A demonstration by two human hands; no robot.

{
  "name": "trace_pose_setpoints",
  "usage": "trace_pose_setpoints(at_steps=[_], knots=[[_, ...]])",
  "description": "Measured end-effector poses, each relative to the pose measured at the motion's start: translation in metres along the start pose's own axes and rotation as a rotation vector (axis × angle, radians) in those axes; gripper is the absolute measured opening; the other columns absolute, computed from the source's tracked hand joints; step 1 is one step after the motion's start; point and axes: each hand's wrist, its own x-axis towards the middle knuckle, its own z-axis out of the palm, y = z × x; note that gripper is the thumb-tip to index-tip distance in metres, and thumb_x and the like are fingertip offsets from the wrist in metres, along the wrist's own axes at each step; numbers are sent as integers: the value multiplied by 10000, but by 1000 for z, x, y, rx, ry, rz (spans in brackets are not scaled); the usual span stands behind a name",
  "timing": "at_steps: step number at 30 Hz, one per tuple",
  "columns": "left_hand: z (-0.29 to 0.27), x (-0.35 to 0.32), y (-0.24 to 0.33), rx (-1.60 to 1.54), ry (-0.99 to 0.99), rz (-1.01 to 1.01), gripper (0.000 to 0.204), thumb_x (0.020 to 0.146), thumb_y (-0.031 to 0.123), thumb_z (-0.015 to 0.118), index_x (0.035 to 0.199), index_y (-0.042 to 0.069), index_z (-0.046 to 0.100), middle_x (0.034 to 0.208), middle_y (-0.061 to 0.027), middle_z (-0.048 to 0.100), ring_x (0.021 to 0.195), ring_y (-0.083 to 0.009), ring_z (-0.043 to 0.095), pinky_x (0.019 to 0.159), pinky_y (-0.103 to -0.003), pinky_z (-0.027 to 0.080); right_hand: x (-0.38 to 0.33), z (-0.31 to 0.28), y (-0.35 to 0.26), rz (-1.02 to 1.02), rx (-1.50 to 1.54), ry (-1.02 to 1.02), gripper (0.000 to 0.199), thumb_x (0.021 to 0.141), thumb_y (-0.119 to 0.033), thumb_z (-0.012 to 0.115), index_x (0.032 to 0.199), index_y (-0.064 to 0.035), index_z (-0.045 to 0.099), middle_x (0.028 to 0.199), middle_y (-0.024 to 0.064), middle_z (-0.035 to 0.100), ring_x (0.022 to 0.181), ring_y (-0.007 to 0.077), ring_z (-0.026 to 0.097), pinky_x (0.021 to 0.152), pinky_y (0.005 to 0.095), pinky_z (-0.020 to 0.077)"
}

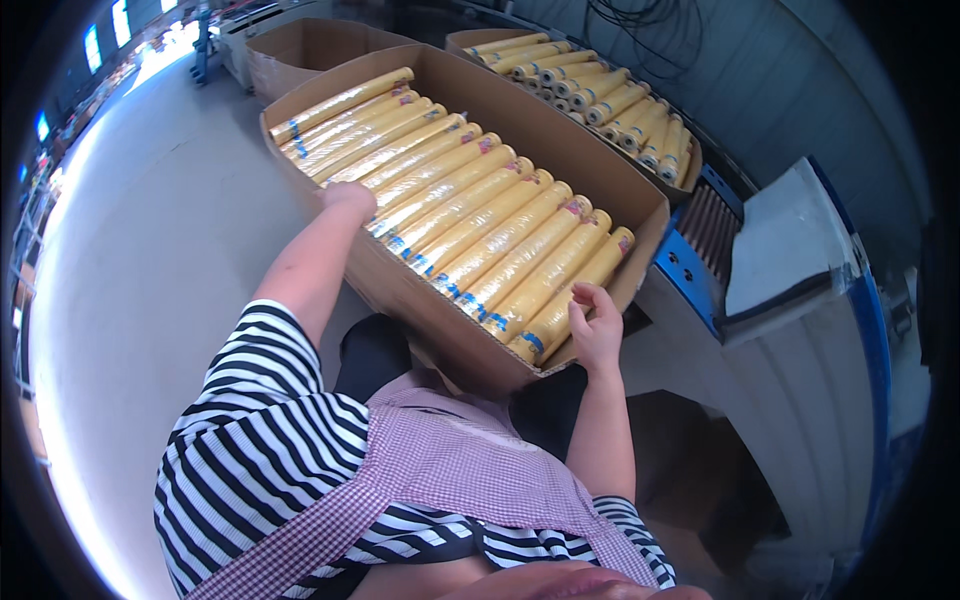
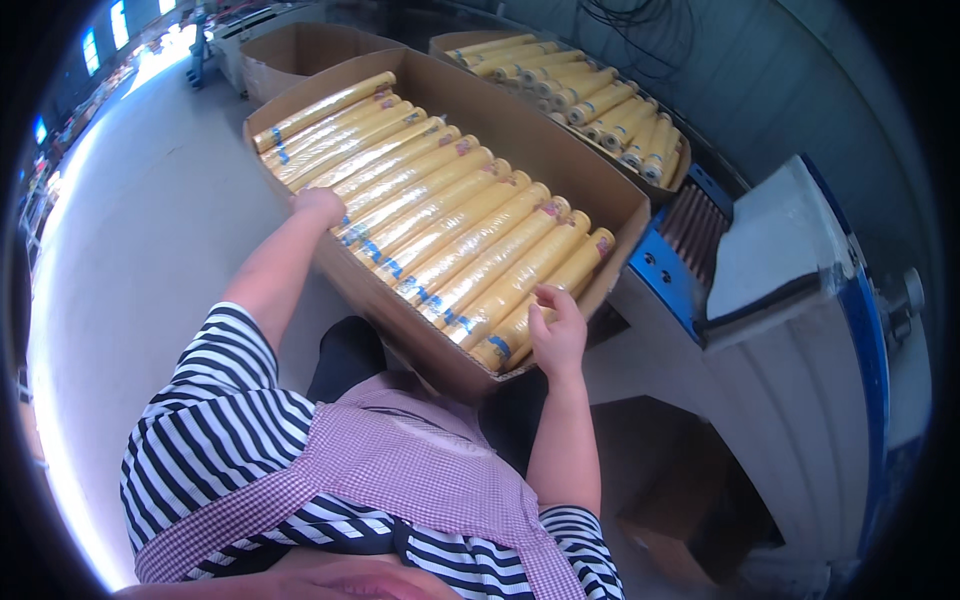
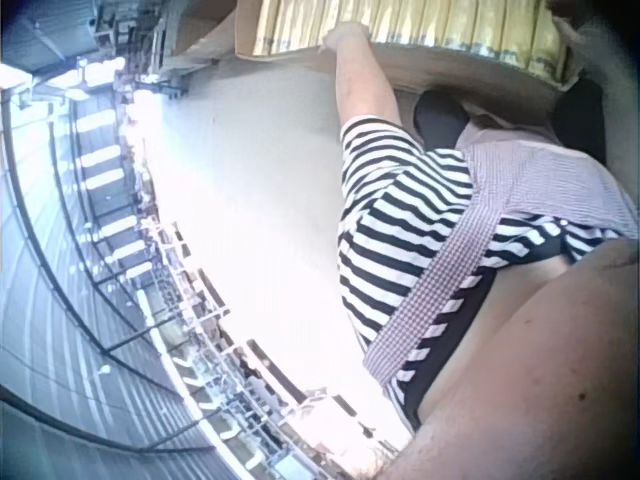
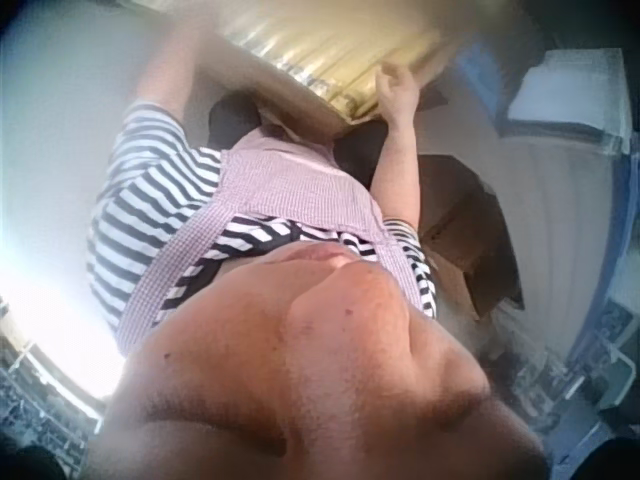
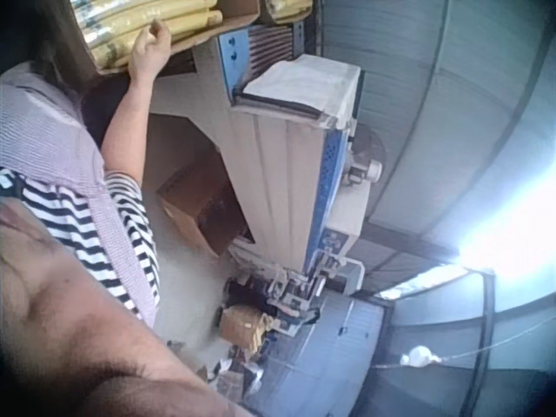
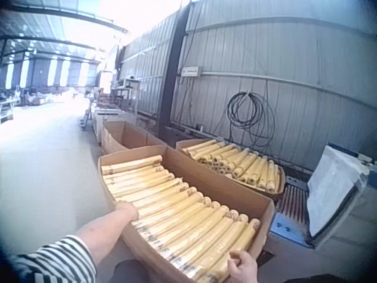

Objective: The person packs yellow-wrapped rolls into a large cardboard box by hand, arranging them in neat rows.

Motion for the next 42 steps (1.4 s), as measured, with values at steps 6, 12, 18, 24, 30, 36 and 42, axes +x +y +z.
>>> trace_pose_setpoints(at_steps=[6, 12, 18, 24, 30, 36, 42], knots=[[-3, -6, 1, 48, 5, 39, 362, 956, 220, 560, 1254, 130, 745, 1368, -88, 688, 1306, -291, 619, 1120, -573, 387, 1, -1, -3, -41, -90, 0, 283, 871, -116, 716, 1144, -45, 712, 1052, 128, 741, 1015, 259, 719, 898, 345, 547], [-8, -9, 4, 91, -49, 16, 367, 954, 233, 539, 1237, 139, 754, 1329, -78, 710, 1271, -289, 641, 1077, -548, 394, 0, -2, -8, -20, -79, -4, 268, 879, -75, 697, 1142, -25, 702, 1062, 98, 737, 1020, 210, 708, 920, 321, 533], [-9, -8, 3, 92, -82, 25, 381, 945, 211, 545, 1260, 120, 739, 1357, -109, 690, 1276, -315, 633, 1085, -590, 381, -1, -3, -16, -15, -127, -16, 275, 878, -62, 690, 1148, -12, 696, 1063, 91, 736, 1026, 194, 703, 933, 314, 527], [-10, -10, 4, 118, -108, 39, 402, 953, 197, 545, 1309, 101, 706, 1381, -126, 672, 1282, -337, 626, 1100, -608, 378, -1, -3, -13, -25, -151, -9, 281, 875, -66, 689, 1152, -14, 696, 1070, 92, 735, 1024, 198, 703, 933, 317, 528], [-13, -9, 3, 135, -159, 37, 415, 954, 200, 565, 1339, 108, 687, 1403, -110, 660, 1295, -324, 620, 1087, -600, 397, 0, 0, -13, -30, -166, -2, 286, 871, -103, 701, 1151, -42, 706, 1072, 116, 736, 1026, 246, 711, 917, 347, 540], [-11, -7, 2, 165, -155, 36, 410, 953, 191, 596, 1347, 120, 685, 1428, -88, 645, 1294, -307, 621, 1073, -574, 421, -1, 1, -9, -57, -120, 8, 292, 863, -110, 714, 1147, -45, 710, 1064, 133, 736, 1020, 270, 715, 905, 357, 545], [-12, -11, 7, 165, -144, 31, 414, 956, 193, 595, 1354, 119, 680, 1433, -84, 641, 1297, -306, 619, 1074, -564, 424, -2, -1, -8, -59, -109, 9, 299, 857, -101, 719, 1148, -37, 708, 1062, 135, 736, 1015, 271, 714, 907, 356, 543]])
